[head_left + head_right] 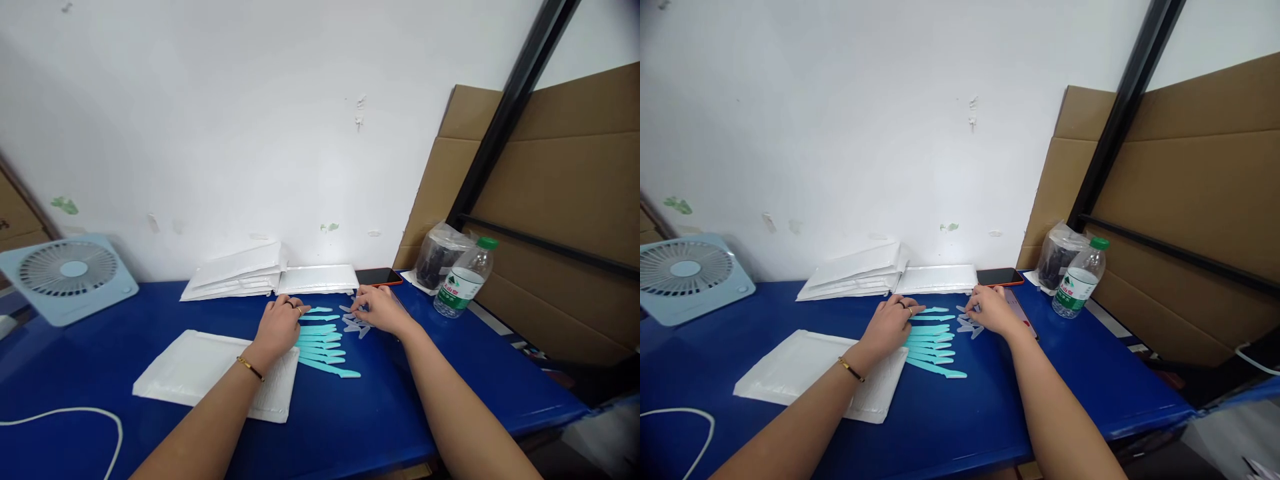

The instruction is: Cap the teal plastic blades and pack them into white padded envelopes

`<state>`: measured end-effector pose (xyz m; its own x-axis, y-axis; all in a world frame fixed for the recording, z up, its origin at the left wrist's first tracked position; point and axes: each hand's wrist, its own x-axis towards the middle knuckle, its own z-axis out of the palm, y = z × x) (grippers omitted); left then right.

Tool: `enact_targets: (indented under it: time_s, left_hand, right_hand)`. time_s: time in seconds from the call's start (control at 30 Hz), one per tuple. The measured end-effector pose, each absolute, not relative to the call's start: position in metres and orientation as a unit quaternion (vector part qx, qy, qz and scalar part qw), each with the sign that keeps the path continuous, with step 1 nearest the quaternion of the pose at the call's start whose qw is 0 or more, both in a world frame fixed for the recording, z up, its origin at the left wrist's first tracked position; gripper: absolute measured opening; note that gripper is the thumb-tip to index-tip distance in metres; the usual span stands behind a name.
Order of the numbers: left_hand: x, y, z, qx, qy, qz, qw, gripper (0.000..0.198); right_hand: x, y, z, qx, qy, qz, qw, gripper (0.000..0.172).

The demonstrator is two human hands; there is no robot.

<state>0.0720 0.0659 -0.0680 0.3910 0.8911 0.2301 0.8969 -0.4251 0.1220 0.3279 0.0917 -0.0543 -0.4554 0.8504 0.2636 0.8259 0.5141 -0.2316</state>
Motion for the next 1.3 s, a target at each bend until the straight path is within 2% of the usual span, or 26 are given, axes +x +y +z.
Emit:
enact_targets:
  time_s: [0.1, 0.33, 0.43, 0.8, 1.0, 1.3]
  left_hand:
    - [0.072, 0.065, -0.067, -0.846, -0.52, -0.118, 0.008, 0.047]
    - [0.071, 0.066, -0.07, -0.856, -0.507, -0.098, 0.006, 0.045]
    - [0.071, 0.067, -0.071, -0.855, -0.511, -0.091, 0.003, 0.045]
    - [0.072, 0.066, -0.069, -0.854, -0.515, -0.074, 0.004, 0.043]
    - [0.071, 0.068, -0.071, -0.855, -0.514, -0.073, 0.004, 0.047]
    - [0.07, 0.072, -0.076, -0.85, -0.521, -0.074, 0.003, 0.05]
  right_hand:
    - [0.328, 0.092, -0.055, -0.482, -0.86, 0.066, 0.152, 0.008]
    - [0.322, 0.093, -0.059, -0.484, -0.862, 0.072, 0.131, 0.017]
    - [0.324, 0.095, -0.059, -0.487, -0.86, 0.061, 0.143, 0.021]
    - [0.327, 0.096, -0.058, -0.481, -0.86, 0.078, 0.153, 0.011]
    - [0.329, 0.098, -0.061, -0.481, -0.86, 0.074, 0.153, 0.012]
    - [0.304, 0.104, -0.073, -0.439, -0.874, 0.065, 0.197, 0.013]
